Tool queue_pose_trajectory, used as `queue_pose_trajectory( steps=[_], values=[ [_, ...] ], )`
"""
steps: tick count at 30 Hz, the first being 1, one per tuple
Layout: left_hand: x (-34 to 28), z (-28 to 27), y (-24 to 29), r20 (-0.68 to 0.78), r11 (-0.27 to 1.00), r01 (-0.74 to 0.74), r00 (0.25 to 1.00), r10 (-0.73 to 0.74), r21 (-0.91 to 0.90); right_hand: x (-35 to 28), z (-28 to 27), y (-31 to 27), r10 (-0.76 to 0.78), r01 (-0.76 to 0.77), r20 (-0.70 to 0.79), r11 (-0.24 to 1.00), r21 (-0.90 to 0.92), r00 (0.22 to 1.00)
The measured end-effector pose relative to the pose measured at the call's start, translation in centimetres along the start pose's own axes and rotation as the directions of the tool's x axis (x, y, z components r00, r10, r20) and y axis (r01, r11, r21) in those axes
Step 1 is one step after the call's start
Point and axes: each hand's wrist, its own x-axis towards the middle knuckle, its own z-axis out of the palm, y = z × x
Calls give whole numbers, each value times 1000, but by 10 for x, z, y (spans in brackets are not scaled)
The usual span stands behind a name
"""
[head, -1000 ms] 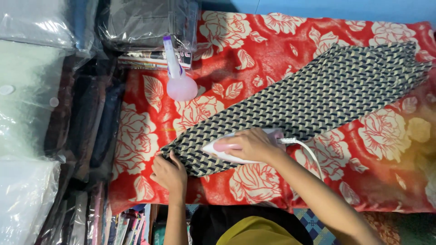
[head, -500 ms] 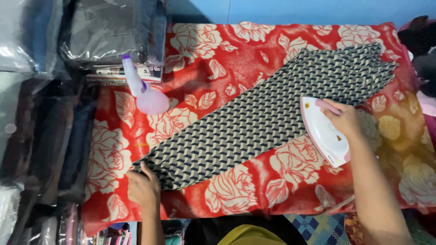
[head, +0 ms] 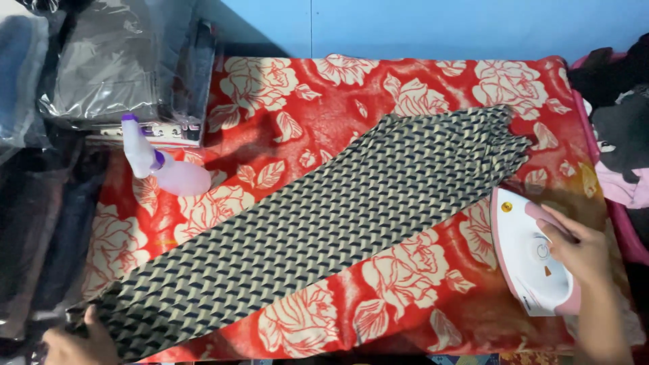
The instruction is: The person irons a patterned piece of fabric on a floral-covered table. They use a spray bottle to moisten the fabric and a pink iron to smooth it out. The person folds the fabric multiple times while ironing to ensure it is wrinkle-free.
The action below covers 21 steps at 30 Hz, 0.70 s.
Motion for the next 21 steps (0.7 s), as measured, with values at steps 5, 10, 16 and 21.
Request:
queue_pose_trajectory(
  steps=[5,10,16,21],
  values=[
    [-15,-82,188,-2,985,-69,998,69,-158,12,16,-67,-199,213,134,972,-103,971],
    [-82,-102,378,113,722,-314,872,476,-616,-36,90,-206,-106,304,443,862,-406,890],
    [-92,-99,417,205,706,-239,852,482,-667,-84,209,-232,-580,742,566,664,-88,586],
    [-81,-109,407,384,808,-258,776,500,-530,-52,206,-245,-216,409,458,830,-380,862]
  ],
)
